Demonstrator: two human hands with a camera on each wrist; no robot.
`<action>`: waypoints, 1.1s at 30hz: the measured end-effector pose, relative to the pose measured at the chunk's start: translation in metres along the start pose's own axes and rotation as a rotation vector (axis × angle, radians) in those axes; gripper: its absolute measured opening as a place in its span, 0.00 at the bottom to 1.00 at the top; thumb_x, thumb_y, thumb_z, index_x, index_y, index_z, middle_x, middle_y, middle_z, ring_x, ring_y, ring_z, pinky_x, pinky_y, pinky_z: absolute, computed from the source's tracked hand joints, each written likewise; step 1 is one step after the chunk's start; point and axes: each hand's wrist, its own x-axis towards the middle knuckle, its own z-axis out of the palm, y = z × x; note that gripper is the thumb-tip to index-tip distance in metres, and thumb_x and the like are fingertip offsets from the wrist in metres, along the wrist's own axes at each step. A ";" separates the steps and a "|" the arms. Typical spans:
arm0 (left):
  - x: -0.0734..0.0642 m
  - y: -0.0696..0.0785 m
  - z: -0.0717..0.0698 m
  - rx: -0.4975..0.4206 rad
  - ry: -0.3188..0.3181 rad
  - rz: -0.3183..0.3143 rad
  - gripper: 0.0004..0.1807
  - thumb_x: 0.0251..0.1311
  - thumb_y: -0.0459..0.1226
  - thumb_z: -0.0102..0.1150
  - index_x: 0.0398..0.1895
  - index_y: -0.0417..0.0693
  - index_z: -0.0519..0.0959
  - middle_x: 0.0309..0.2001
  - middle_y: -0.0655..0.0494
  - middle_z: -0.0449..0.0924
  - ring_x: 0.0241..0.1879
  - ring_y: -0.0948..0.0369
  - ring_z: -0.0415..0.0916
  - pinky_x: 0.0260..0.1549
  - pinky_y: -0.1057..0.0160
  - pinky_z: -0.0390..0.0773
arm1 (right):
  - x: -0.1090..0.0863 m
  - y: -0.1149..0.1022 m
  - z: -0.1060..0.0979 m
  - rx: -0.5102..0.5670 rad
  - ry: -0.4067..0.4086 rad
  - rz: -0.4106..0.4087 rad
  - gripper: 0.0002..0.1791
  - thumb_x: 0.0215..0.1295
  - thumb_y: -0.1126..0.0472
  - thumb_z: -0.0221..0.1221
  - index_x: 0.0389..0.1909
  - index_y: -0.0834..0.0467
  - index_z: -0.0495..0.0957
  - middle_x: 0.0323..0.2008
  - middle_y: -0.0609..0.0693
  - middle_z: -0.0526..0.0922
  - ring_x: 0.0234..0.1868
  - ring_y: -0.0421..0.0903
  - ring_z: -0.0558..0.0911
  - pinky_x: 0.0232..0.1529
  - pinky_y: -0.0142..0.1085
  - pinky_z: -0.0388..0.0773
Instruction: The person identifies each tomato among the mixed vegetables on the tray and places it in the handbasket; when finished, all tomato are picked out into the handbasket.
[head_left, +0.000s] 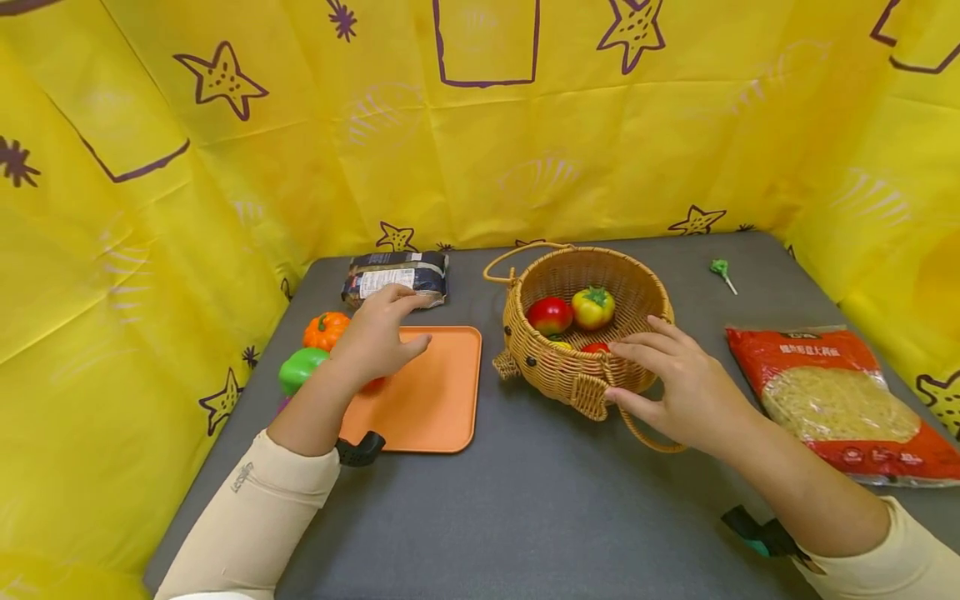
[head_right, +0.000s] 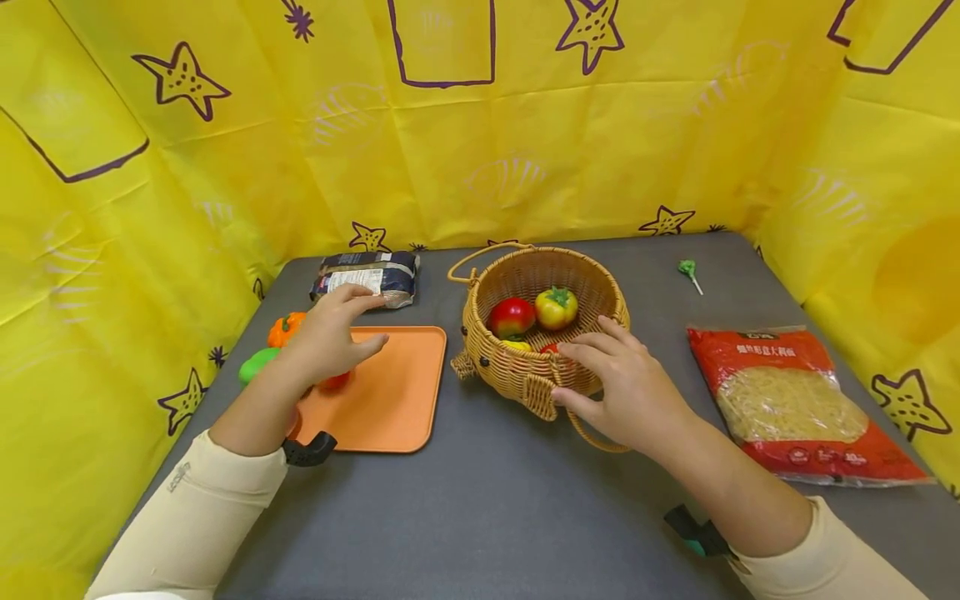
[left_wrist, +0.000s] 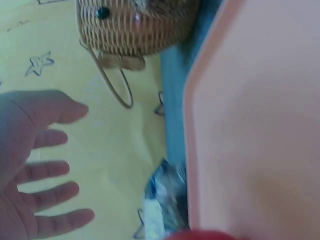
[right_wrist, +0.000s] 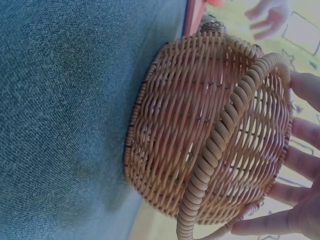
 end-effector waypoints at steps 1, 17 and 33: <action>-0.002 -0.004 0.000 0.009 -0.011 -0.035 0.32 0.61 0.46 0.69 0.68 0.49 0.76 0.63 0.45 0.70 0.62 0.43 0.67 0.61 0.40 0.72 | 0.000 0.000 0.000 0.000 0.000 0.000 0.29 0.48 0.50 0.79 0.53 0.53 0.86 0.51 0.54 0.86 0.69 0.68 0.71 0.60 0.69 0.71; -0.025 -0.047 0.016 0.174 -0.137 -0.238 0.32 0.60 0.43 0.66 0.64 0.34 0.76 0.58 0.30 0.75 0.57 0.33 0.72 0.61 0.37 0.70 | 0.001 0.001 0.001 0.002 0.007 -0.015 0.29 0.48 0.50 0.79 0.53 0.53 0.86 0.51 0.54 0.86 0.68 0.68 0.72 0.62 0.68 0.70; -0.028 -0.047 0.021 0.163 -0.154 -0.287 0.31 0.58 0.44 0.69 0.62 0.36 0.78 0.57 0.30 0.74 0.54 0.34 0.70 0.53 0.37 0.76 | 0.000 0.000 0.001 -0.009 0.005 0.003 0.28 0.48 0.50 0.79 0.52 0.53 0.86 0.51 0.54 0.86 0.69 0.68 0.71 0.61 0.67 0.71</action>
